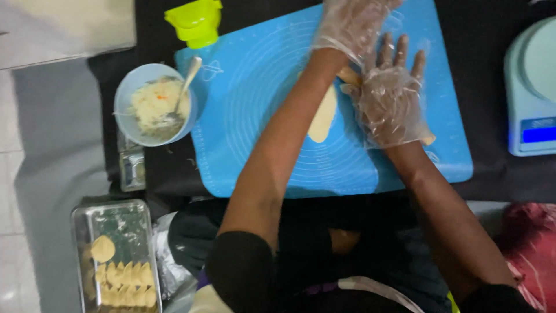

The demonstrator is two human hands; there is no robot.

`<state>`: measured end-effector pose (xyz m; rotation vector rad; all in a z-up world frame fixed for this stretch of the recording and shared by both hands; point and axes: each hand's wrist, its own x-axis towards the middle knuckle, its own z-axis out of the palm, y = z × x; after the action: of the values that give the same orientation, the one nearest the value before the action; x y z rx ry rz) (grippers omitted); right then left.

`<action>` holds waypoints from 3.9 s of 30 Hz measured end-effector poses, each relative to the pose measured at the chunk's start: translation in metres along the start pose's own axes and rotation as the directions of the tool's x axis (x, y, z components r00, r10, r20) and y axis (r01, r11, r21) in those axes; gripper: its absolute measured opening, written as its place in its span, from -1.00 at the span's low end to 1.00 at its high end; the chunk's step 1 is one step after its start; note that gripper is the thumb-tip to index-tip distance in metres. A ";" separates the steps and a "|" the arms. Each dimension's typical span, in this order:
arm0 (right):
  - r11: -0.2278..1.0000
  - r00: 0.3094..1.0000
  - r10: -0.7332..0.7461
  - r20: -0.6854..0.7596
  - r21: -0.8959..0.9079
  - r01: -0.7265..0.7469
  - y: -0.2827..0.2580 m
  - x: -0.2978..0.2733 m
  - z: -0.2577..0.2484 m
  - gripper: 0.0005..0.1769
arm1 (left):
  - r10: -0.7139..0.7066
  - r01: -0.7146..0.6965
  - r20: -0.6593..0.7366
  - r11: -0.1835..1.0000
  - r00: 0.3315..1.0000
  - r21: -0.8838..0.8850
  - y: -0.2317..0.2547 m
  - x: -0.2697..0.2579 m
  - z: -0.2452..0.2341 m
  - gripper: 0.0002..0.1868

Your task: Rolling out small portions of dough with a rolling pin and adding filling to make pastries.

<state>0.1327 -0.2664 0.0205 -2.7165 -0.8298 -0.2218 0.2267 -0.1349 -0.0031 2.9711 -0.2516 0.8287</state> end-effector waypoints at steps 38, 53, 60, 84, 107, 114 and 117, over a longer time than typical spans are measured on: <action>0.708 0.751 -0.586 0.303 -0.260 0.657 0.022 -0.001 0.018 -0.38 | -0.352 0.202 0.590 0.930 0.727 0.306 0.026 -0.187 -0.139 -0.14; 0.408 0.708 -0.377 0.597 -0.579 0.706 0.040 -0.046 -0.004 -0.25 | -0.296 0.361 0.694 0.931 0.657 0.055 0.084 -0.215 -0.159 -0.27; 0.364 0.781 -0.350 0.517 -0.693 0.622 0.028 -0.045 -0.034 -0.25 | -0.216 0.267 0.373 0.960 0.902 -0.089 0.078 -0.240 -0.141 -0.26; 0.671 0.658 -0.739 0.144 0.065 0.739 -0.016 0.049 0.001 -0.25 | -0.312 0.374 0.269 0.901 0.911 -0.221 -0.006 -0.211 -0.126 -0.03; 0.348 0.773 -0.589 0.235 -0.790 0.505 0.051 -0.038 -0.022 -0.24 | -0.248 0.341 0.693 0.940 0.677 0.003 0.085 -0.215 -0.139 -0.25; 0.835 0.824 -0.434 0.364 -0.182 0.520 0.072 -0.048 0.011 0.01 | -0.246 0.300 0.537 0.954 0.807 -0.014 0.096 -0.242 -0.123 -0.20; 0.803 0.806 -0.457 0.376 -0.216 0.556 0.084 -0.039 0.032 0.18 | -0.253 0.303 0.362 0.949 0.897 -0.089 0.091 -0.254 -0.114 -0.21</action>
<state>0.1503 -0.3427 -0.0382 -2.7848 -1.7722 -0.0402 -0.0609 -0.1779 -0.0364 2.8981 0.1025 0.2402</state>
